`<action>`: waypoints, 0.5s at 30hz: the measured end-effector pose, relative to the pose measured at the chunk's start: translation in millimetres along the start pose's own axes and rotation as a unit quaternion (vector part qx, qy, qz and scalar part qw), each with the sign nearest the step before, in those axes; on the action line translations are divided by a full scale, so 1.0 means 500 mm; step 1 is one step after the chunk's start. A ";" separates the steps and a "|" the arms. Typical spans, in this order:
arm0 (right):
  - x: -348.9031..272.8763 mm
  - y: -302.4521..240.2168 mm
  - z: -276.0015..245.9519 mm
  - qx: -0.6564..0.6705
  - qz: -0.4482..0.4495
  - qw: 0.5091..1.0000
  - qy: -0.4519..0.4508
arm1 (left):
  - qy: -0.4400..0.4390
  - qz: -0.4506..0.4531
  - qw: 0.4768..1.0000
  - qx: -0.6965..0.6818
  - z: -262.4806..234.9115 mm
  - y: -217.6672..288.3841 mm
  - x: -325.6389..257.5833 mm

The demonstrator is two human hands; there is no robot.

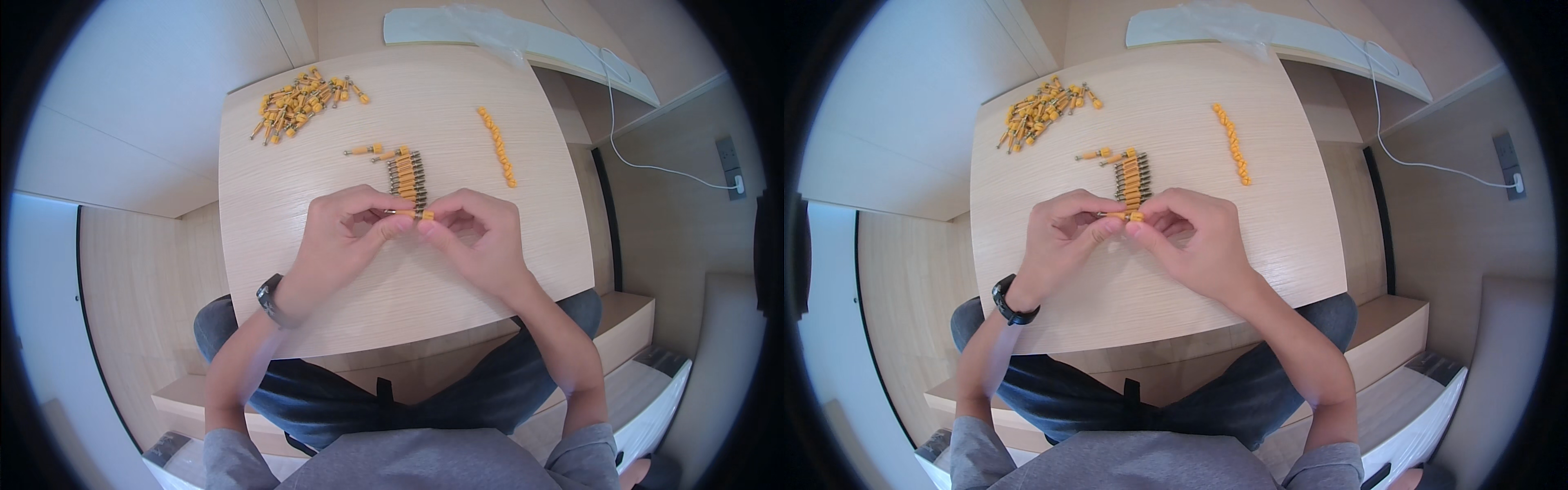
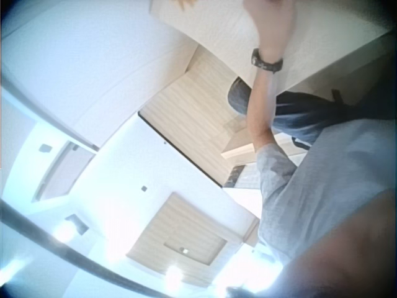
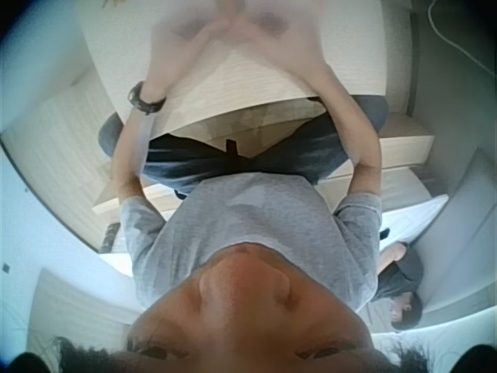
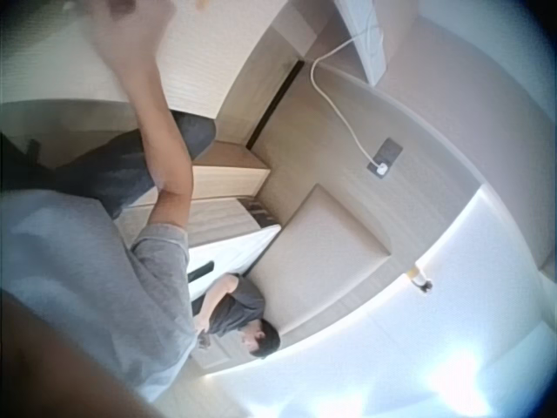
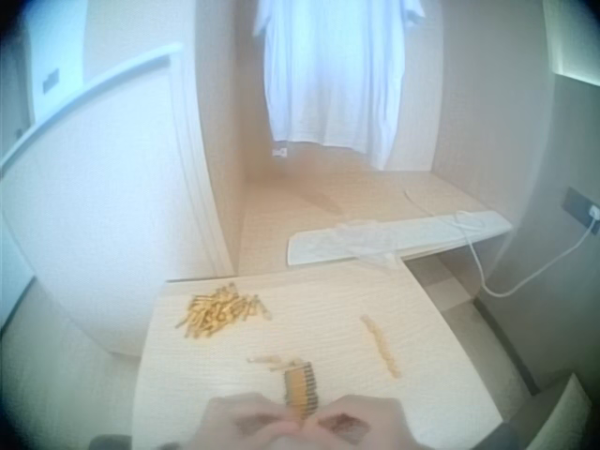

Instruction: The person pours small yellow cylindrical components from a plastic bag onto a wooden desk. They then pick up the components one by one, separate the yellow plastic caps from the metal bodies, and arrange the metal bodies into a neat rectangular grid on the table surface.

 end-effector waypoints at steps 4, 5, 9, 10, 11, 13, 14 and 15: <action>0.005 0.017 -0.005 0.041 0.048 0.998 -0.003 | -0.007 0.056 0.995 0.079 -0.004 0.014 0.002; 0.004 0.023 -0.005 0.049 0.050 0.998 -0.003 | -0.010 0.062 0.994 0.090 -0.002 0.015 0.001; 0.000 0.016 -0.009 0.009 0.040 0.999 -0.011 | -0.021 0.083 0.985 0.152 0.005 0.033 -0.002; 0.001 0.008 -0.009 -0.007 0.037 0.999 -0.018 | -0.022 0.087 0.981 0.173 0.006 0.037 -0.002; 0.003 -0.002 -0.010 -0.023 0.034 0.999 -0.025 | -0.019 0.106 0.976 0.187 0.006 0.042 -0.005; 0.003 0.001 -0.010 -0.041 0.048 0.997 -0.041 | -0.014 0.143 0.966 0.214 0.008 0.049 -0.011; 0.002 0.010 -0.010 -0.044 0.065 0.996 -0.051 | -0.016 0.142 0.966 0.215 0.011 0.051 -0.013; 0.001 0.018 -0.009 -0.047 0.083 0.994 -0.061 | -0.019 0.140 0.966 0.216 0.015 0.055 -0.014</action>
Point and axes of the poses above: each hand's wrist, its own x-axis towards the middle knuckle, its own z-axis out of the palm, y = z × x, the point moved 9 cm from there along x, towards the middle knuckle, and after that the axes turned 1 degree about -y, right-handed, at the moved point
